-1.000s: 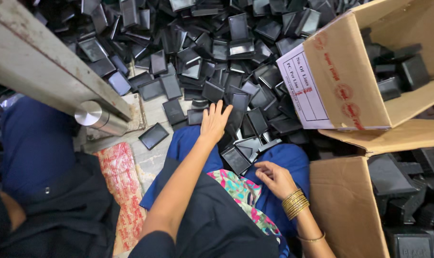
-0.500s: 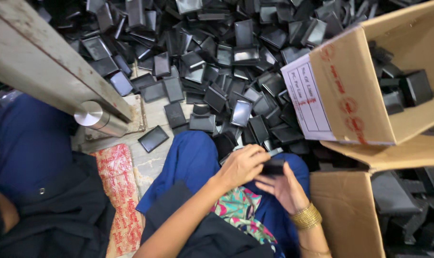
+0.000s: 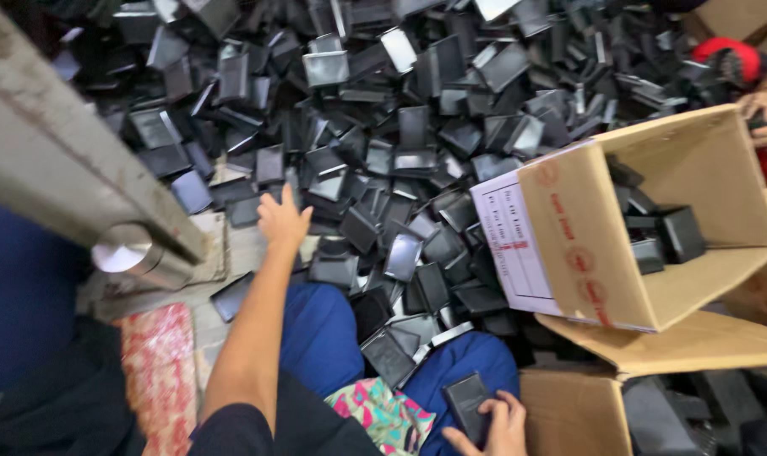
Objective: The person sits on the floor and repeatedly picks up small black plastic containers from a large pile, opens them to check the interior, and places them into a cardboard box. The process is continuous and repetitive throughout the clip.
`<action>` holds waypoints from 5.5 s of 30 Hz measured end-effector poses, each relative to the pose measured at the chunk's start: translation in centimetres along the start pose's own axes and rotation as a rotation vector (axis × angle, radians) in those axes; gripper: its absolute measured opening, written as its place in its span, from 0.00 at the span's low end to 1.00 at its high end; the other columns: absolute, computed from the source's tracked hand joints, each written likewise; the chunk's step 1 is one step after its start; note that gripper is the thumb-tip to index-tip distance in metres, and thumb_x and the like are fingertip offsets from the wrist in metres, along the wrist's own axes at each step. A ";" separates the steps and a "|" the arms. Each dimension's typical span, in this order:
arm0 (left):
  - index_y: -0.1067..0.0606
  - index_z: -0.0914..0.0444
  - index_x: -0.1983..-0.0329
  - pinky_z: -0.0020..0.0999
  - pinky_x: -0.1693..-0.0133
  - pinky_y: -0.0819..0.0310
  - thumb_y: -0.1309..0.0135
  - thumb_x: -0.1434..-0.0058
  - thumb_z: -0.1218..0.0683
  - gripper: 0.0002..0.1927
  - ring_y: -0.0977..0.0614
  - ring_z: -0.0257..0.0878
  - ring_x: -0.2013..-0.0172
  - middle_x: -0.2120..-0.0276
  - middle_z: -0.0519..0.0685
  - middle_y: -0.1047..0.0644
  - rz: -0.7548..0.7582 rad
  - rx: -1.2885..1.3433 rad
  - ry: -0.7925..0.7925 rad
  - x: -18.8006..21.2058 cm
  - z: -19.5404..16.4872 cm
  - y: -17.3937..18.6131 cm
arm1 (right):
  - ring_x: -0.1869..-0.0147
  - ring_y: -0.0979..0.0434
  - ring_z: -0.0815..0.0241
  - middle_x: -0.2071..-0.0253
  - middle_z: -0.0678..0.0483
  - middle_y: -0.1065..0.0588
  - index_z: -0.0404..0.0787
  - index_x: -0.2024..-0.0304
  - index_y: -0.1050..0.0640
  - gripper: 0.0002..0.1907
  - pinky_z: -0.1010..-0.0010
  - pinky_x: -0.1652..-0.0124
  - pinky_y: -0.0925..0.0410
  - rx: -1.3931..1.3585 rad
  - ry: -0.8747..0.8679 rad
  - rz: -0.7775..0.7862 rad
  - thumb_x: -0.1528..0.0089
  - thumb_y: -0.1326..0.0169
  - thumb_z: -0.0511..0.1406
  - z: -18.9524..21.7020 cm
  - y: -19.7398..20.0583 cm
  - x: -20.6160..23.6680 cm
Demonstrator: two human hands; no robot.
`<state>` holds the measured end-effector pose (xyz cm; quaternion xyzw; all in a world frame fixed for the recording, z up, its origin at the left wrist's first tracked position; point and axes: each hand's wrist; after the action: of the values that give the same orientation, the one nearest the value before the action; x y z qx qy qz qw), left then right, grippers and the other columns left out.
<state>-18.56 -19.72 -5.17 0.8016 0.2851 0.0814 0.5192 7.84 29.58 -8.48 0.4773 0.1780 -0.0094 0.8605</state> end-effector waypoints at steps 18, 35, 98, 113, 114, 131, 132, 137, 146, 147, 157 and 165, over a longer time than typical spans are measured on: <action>0.37 0.59 0.32 0.47 0.57 0.21 0.61 0.31 0.39 0.30 0.17 0.51 0.60 0.54 0.59 0.21 0.784 2.169 0.303 19.0 -7.9 9.3 | 0.38 0.25 0.54 0.41 0.45 0.27 0.39 0.34 0.35 0.40 0.62 0.39 0.33 -0.862 -0.385 0.112 0.46 0.34 0.33 11.5 7.5 -8.0; 0.41 0.60 0.27 0.36 0.45 0.26 0.68 0.24 0.43 0.27 0.23 0.40 0.45 0.41 0.53 0.29 0.736 1.708 0.008 30.4 -15.4 12.8 | 0.43 0.19 0.55 0.45 0.47 0.24 0.42 0.31 0.32 0.39 0.65 0.46 0.25 -0.642 -0.226 0.071 0.43 0.34 0.39 19.5 10.8 -9.6; 0.46 0.52 0.24 0.37 0.52 0.23 0.51 0.28 0.46 0.32 0.21 0.39 0.57 0.54 0.54 0.24 0.544 1.778 0.267 24.0 -8.0 2.7 | 0.31 0.35 0.38 0.35 0.41 0.35 0.32 0.39 0.31 0.32 0.54 0.37 0.38 -0.524 0.349 0.449 0.46 0.41 0.29 12.8 0.4 -13.9; 0.40 0.53 0.26 0.41 0.63 0.19 0.62 0.30 0.33 0.35 0.18 0.42 0.63 0.50 0.54 0.22 0.391 1.946 0.374 22.8 -6.5 5.8 | 0.47 0.20 0.45 0.51 0.43 0.21 0.40 0.48 0.23 0.15 0.61 0.50 0.28 -0.315 -0.077 0.123 0.37 0.43 0.36 8.4 0.7 -13.1; 0.40 0.54 0.26 0.42 0.62 0.19 0.63 0.30 0.33 0.35 0.18 0.42 0.63 0.50 0.54 0.22 0.424 1.966 0.381 22.9 -6.5 5.7 | 0.48 0.19 0.46 0.52 0.43 0.21 0.41 0.46 0.24 0.16 0.61 0.51 0.28 -0.340 -0.111 0.181 0.36 0.44 0.37 8.0 2.0 -12.8; 0.40 0.60 0.23 0.34 0.48 0.26 0.62 0.25 0.37 0.34 0.22 0.37 0.51 0.46 0.51 0.24 0.702 1.896 0.182 26.3 -9.5 4.3 | 0.42 0.20 0.48 0.44 0.42 0.24 0.40 0.34 0.32 0.41 0.60 0.43 0.28 -0.556 -0.269 0.154 0.46 0.30 0.43 13.7 6.0 -9.5; 0.41 0.61 0.24 0.34 0.46 0.26 0.62 0.26 0.38 0.34 0.22 0.38 0.49 0.45 0.51 0.25 0.730 1.894 0.172 26.8 -10.0 4.4 | 0.41 0.20 0.49 0.44 0.40 0.24 0.40 0.32 0.34 0.42 0.61 0.43 0.28 -0.763 -0.319 0.147 0.45 0.32 0.43 14.5 5.1 -9.9; 0.42 0.63 0.24 0.34 0.43 0.28 0.64 0.24 0.39 0.33 0.23 0.38 0.45 0.40 0.51 0.27 0.702 1.734 0.008 28.2 -11.1 4.7 | 0.42 0.19 0.51 0.43 0.39 0.24 0.42 0.29 0.37 0.44 0.64 0.47 0.25 -0.733 -0.369 0.213 0.44 0.33 0.42 16.6 3.2 -11.3; 0.44 0.62 0.22 0.34 0.47 0.26 0.66 0.23 0.39 0.34 0.22 0.38 0.51 0.45 0.53 0.25 0.783 1.761 0.032 28.4 -11.0 5.0 | 0.43 0.19 0.52 0.42 0.39 0.26 0.43 0.29 0.37 0.43 0.64 0.48 0.25 -0.603 -0.282 0.203 0.43 0.33 0.42 16.1 1.4 -9.9; 0.44 0.61 0.22 0.35 0.48 0.26 0.66 0.24 0.39 0.34 0.22 0.39 0.52 0.47 0.53 0.25 0.807 1.788 0.035 28.3 -11.1 5.2 | 0.42 0.20 0.52 0.42 0.39 0.26 0.43 0.28 0.38 0.43 0.64 0.47 0.26 -0.647 -0.255 0.203 0.42 0.33 0.41 15.8 1.1 -9.9; 0.23 0.67 0.64 0.34 0.61 0.26 0.63 0.25 0.45 0.25 0.19 0.38 0.67 0.69 0.51 0.20 0.153 1.205 -0.140 26.0 -10.0 5.1 | 0.54 0.16 0.58 0.55 0.49 0.19 0.40 0.46 0.22 0.23 0.71 0.54 0.26 -0.423 -0.151 0.150 0.44 0.33 0.34 15.6 3.2 -8.9; 0.32 0.68 0.86 0.42 0.73 0.37 0.65 0.27 0.41 0.36 0.28 0.43 0.84 0.89 0.52 0.31 0.090 0.910 0.054 25.9 -9.3 5.2 | 0.54 0.16 0.56 0.59 0.46 0.19 0.37 0.49 0.24 0.19 0.69 0.55 0.26 -0.516 -0.070 0.248 0.42 0.36 0.33 18.6 3.1 -7.4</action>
<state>0.73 0.04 -0.75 0.9573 0.2702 -0.0086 0.1026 7.03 14.81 5.30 0.2599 0.0851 0.1250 0.9537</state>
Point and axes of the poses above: each hand's wrist, its own x-axis away from the middle knuckle, its own y-axis out of the back of the hand, z = x × y
